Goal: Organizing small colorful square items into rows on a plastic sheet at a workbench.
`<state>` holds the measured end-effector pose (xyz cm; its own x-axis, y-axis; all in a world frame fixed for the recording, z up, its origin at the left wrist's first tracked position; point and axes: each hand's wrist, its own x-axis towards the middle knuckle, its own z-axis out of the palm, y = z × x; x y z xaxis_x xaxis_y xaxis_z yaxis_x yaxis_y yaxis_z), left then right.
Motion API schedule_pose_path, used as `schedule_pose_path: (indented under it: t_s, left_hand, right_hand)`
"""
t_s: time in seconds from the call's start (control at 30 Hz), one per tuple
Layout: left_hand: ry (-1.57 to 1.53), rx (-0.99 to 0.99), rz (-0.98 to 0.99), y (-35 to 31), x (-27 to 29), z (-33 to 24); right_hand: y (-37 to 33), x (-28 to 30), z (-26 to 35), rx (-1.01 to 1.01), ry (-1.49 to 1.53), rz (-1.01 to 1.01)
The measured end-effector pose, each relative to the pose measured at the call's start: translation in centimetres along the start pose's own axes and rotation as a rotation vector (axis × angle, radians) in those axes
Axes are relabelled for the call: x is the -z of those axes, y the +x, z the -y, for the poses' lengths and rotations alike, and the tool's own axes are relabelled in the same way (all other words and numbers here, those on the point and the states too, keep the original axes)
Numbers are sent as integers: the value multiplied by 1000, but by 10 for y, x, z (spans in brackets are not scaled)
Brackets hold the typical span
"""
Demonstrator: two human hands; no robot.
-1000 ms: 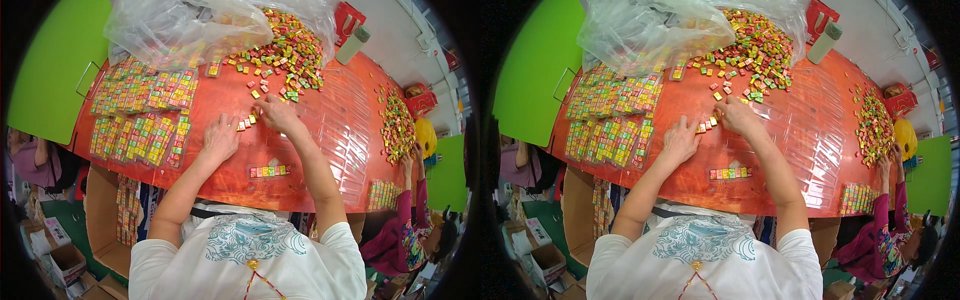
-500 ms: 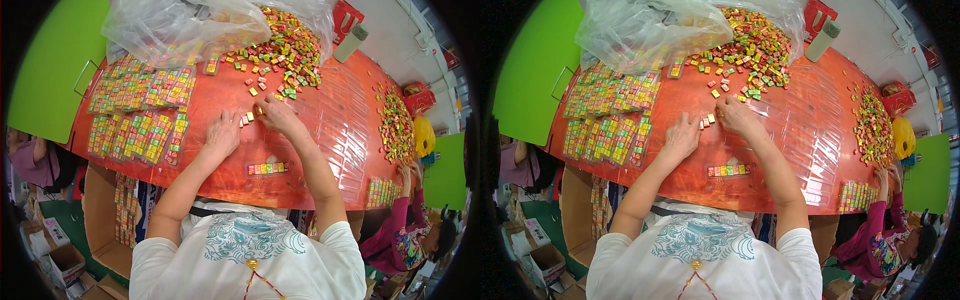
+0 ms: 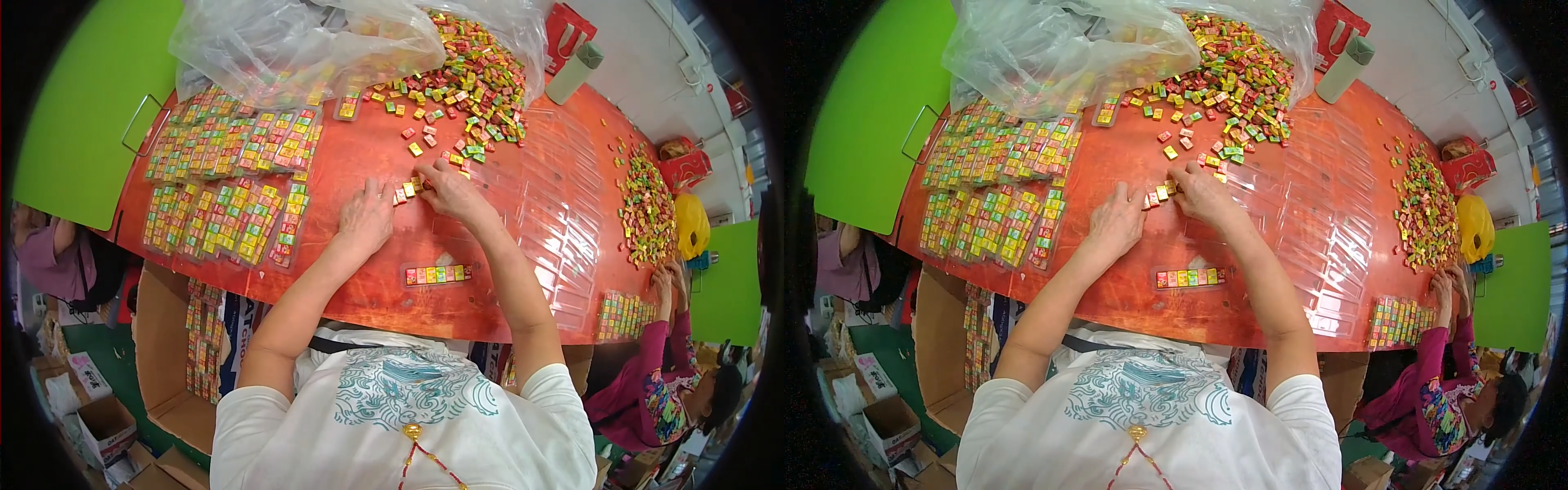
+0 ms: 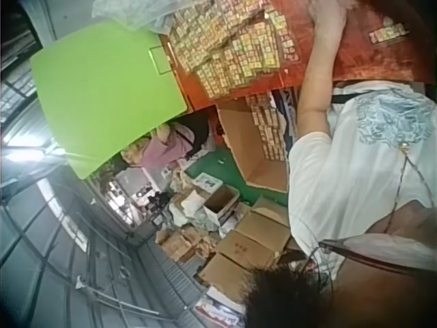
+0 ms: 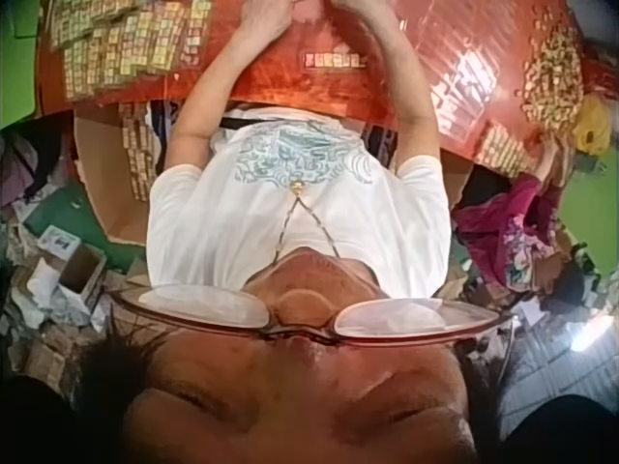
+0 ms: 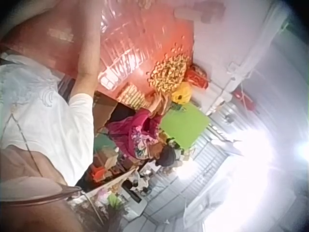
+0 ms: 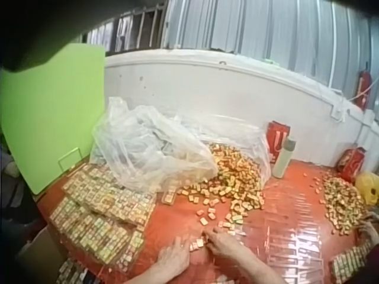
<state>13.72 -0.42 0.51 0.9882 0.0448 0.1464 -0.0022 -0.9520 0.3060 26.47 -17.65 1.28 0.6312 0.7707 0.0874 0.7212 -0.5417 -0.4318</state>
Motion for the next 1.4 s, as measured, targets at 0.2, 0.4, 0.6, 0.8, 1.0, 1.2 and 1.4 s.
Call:
schedule_pose_path:
  t_s: [0.2,0.4,0.6,0.8,1.0,1.2,1.4]
  left_hand:
    - [4,34,49,5,-2,1]
    - [11,2,-17,4,-9,2]
    - [15,9,-20,2,-10,3]
    - [26,0,-23,1,-9,2]
    - [23,-13,-94,1,-14,3]
    - [26,-3,-96,0,-13,2]
    - [23,-14,-126,-1,-14,5]
  right_hand:
    - [2,3,16,2,-35,52]
    - [8,-10,-2,-26,7,-87]
    - [4,1,2,-97,-4,-134]
    - [2,3,-3,-38,-204,15]
    - [3,-2,-2,-13,-144,-37]
    - [-1,7,4,93,-114,-77]
    - [2,-7,8,176,-187,-35]
